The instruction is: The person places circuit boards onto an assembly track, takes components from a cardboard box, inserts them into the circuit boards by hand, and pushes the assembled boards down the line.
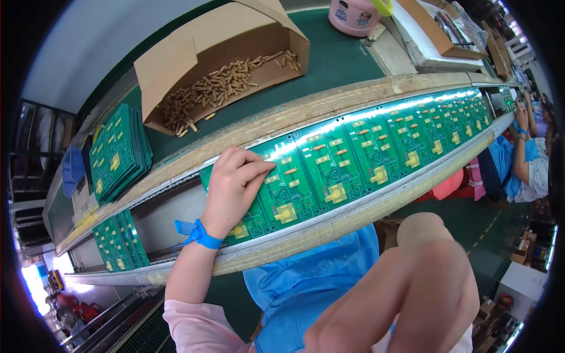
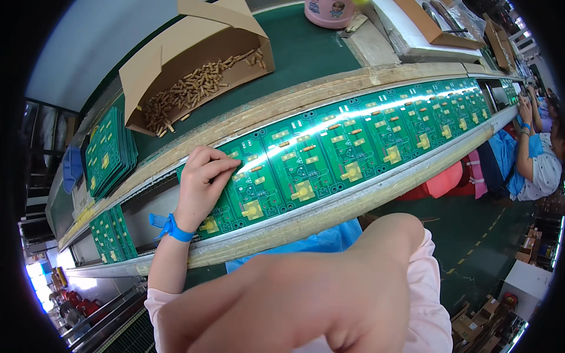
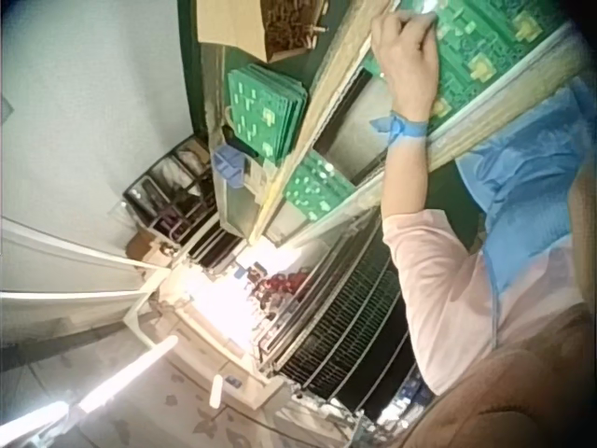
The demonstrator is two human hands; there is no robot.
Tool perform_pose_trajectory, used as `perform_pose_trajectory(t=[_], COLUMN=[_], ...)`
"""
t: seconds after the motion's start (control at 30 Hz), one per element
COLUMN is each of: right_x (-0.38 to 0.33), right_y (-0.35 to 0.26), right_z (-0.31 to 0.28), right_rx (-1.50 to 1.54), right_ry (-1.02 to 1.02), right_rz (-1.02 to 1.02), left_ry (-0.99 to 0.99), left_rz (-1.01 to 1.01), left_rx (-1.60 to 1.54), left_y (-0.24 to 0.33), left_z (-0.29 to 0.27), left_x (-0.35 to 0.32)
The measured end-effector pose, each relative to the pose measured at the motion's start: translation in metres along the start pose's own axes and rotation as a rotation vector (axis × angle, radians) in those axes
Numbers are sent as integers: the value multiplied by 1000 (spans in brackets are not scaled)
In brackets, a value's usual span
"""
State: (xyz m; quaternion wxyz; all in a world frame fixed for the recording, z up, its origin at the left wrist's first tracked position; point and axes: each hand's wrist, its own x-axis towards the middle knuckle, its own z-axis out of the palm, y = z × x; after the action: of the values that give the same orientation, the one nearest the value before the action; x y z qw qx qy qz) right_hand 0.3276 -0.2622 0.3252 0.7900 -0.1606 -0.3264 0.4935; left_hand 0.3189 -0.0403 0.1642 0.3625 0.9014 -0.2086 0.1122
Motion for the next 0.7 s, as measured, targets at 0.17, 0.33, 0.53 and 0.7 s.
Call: perform_pose_trajectory(t=[0.17, 0.33, 0.53, 0.7], right_x=[-2, 0, -3, -23], right_y=[0, 25, 20, -1], right_z=[-5, 11, -6, -29], right_rx=[1, 21, -228, -676], right_ry=[-134, 6, 192, 175], right_rz=[13, -164, -191, -51], left_ry=[51, 63, 68, 66], left_rz=[-66, -113, -97, -141], left_rx=[6, -28, -82, -118], left_y=[0, -4, -7, -8], left_z=[1, -1, -6, -9], left_x=[-2, -9, -10, -10])
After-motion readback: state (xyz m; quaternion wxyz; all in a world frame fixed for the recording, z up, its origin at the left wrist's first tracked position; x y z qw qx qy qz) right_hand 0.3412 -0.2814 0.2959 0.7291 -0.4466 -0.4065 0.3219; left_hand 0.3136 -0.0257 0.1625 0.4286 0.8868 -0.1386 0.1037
